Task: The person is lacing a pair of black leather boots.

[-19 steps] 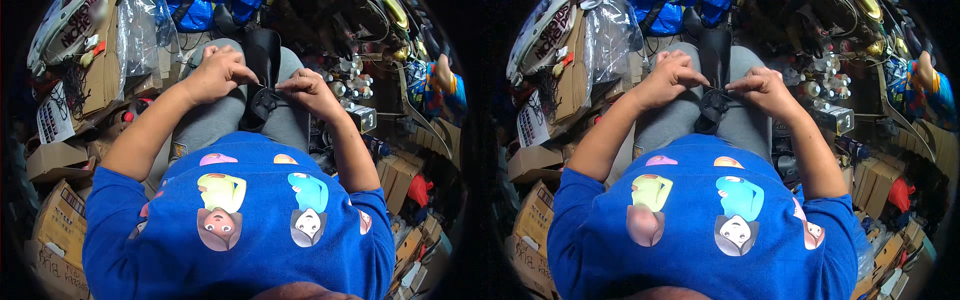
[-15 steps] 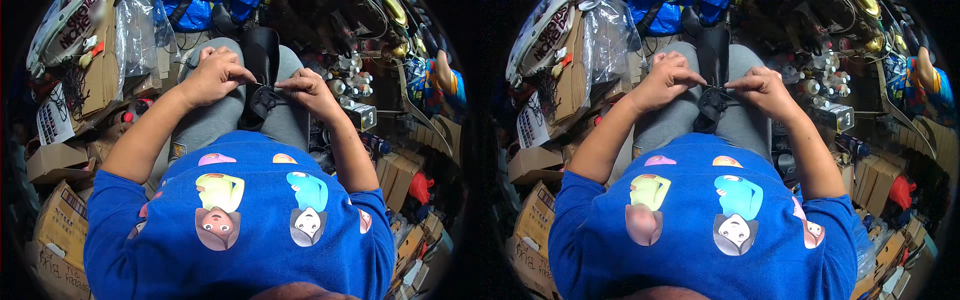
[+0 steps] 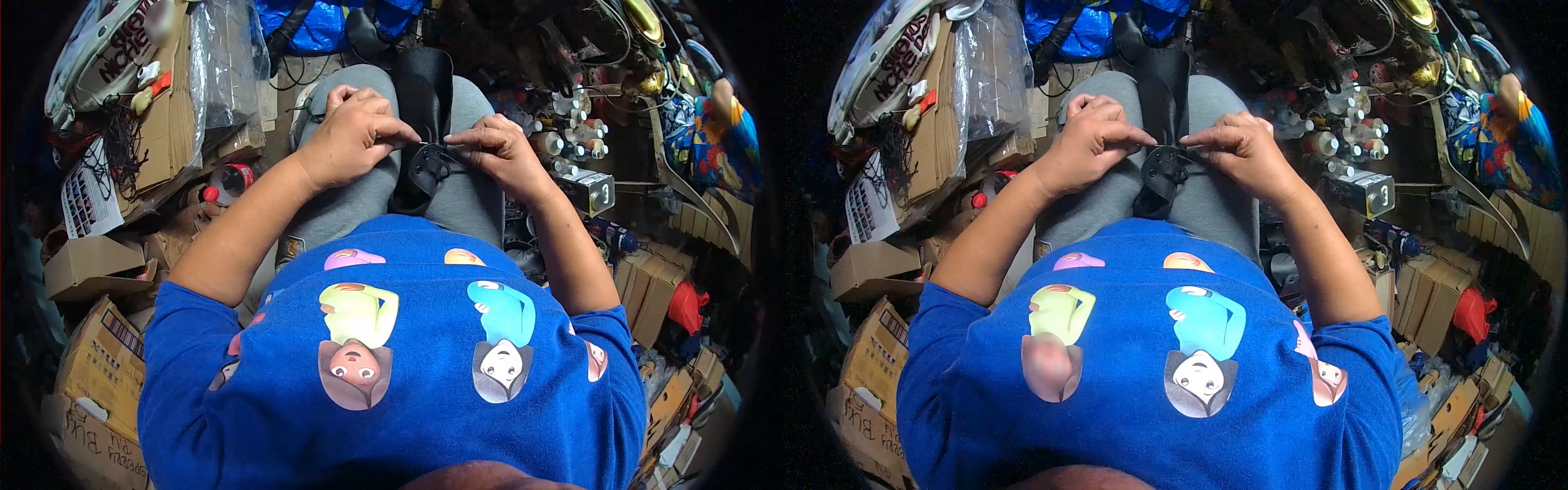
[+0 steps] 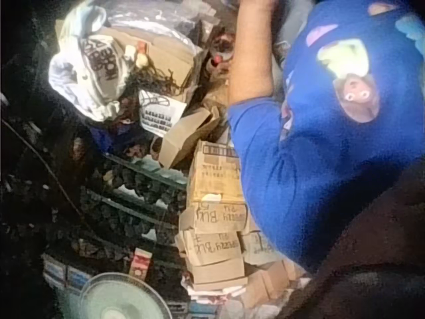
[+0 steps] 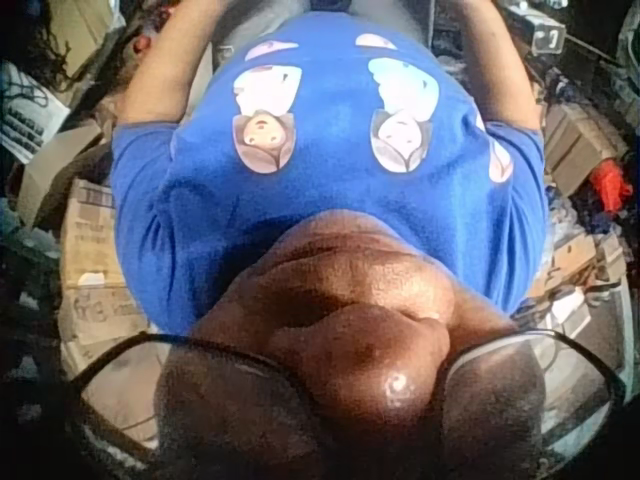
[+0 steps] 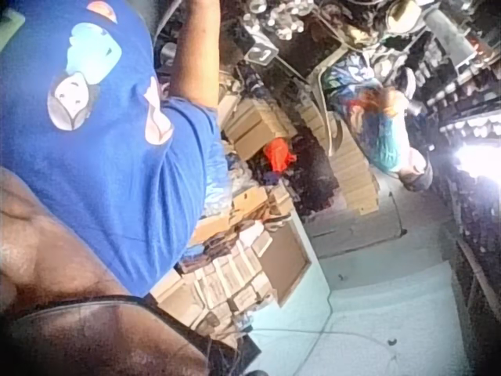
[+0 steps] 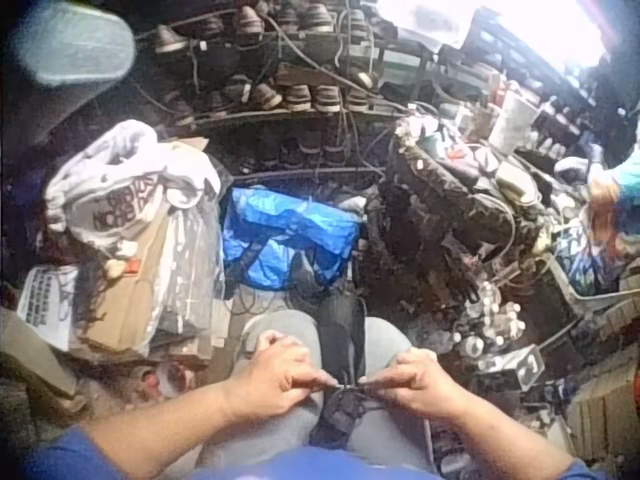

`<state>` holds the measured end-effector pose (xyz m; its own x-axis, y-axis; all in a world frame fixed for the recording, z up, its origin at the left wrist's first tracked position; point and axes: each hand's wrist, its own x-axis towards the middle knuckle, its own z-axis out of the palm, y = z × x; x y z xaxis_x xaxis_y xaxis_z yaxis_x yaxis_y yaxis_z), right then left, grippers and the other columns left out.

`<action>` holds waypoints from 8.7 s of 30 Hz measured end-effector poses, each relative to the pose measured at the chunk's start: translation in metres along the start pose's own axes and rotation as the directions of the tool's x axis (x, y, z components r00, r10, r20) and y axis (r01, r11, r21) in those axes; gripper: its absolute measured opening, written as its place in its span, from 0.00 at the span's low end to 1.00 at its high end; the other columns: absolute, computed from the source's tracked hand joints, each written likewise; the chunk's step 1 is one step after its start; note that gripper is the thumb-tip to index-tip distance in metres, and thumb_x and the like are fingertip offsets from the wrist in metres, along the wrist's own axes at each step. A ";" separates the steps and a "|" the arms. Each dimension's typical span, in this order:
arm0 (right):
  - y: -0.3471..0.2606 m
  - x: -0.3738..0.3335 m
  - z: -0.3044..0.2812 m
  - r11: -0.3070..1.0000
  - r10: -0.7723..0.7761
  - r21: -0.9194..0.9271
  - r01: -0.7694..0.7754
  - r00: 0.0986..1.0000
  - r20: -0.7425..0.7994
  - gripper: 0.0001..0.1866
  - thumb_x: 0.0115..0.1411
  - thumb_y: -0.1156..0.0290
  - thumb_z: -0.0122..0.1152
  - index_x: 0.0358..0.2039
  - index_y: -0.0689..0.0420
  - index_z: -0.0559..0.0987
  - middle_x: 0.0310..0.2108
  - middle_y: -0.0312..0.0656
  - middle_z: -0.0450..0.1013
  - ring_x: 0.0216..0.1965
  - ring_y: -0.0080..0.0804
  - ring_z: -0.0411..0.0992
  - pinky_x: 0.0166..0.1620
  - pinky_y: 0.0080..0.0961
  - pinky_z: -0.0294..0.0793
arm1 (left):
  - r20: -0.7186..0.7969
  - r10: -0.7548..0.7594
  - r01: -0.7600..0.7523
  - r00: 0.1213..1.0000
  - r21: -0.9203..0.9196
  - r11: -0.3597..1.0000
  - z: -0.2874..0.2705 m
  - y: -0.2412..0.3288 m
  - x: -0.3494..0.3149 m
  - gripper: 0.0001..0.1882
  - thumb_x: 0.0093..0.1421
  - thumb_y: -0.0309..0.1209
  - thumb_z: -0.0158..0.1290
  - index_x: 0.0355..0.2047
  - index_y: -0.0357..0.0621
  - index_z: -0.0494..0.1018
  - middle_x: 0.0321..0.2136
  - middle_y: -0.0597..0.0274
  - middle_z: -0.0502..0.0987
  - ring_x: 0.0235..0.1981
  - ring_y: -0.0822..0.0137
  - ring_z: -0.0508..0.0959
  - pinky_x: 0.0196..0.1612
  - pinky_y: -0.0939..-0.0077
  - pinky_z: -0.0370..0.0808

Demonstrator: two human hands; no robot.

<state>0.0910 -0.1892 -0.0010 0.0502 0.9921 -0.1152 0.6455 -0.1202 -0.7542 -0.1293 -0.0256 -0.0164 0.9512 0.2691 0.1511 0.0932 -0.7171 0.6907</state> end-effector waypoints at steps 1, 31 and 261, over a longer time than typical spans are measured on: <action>-0.002 0.000 0.000 1.000 0.005 -0.009 -0.005 1.000 -0.012 0.14 0.49 0.73 0.66 0.37 0.42 0.84 0.26 0.32 0.72 0.34 0.29 0.68 0.44 0.28 0.62 | -0.026 0.019 -0.020 0.999 -0.004 1.000 0.000 -0.001 -0.001 0.12 0.51 0.27 0.57 0.35 0.60 0.82 0.24 0.73 0.68 0.38 0.71 0.70 0.54 0.66 0.51; -0.024 -0.005 -0.006 0.945 -0.052 -0.323 0.050 0.999 0.004 0.16 0.55 0.75 0.60 0.44 0.41 0.77 0.36 0.33 0.73 0.44 0.33 0.69 0.56 0.41 0.54 | 0.032 -0.035 0.037 0.999 -0.056 0.998 -0.002 -0.001 0.001 0.10 0.52 0.27 0.57 0.34 0.57 0.81 0.25 0.73 0.70 0.39 0.71 0.70 0.55 0.67 0.50; -0.058 0.092 0.012 0.873 0.362 -0.330 -0.358 0.931 -0.051 0.19 0.50 0.45 0.65 0.30 0.46 0.84 0.29 0.40 0.78 0.38 0.40 0.74 0.42 0.41 0.62 | 0.006 -0.195 0.185 0.981 0.296 0.937 -0.070 0.001 -0.037 0.22 0.47 0.41 0.64 0.39 0.41 0.75 0.35 0.51 0.77 0.40 0.50 0.77 0.43 0.60 0.73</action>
<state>0.0487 -0.0911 0.0241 0.3195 0.8817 -0.3472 0.7976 -0.4481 -0.4038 -0.1852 0.0088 0.0276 0.9163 0.4005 0.0094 0.3504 -0.8126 0.4657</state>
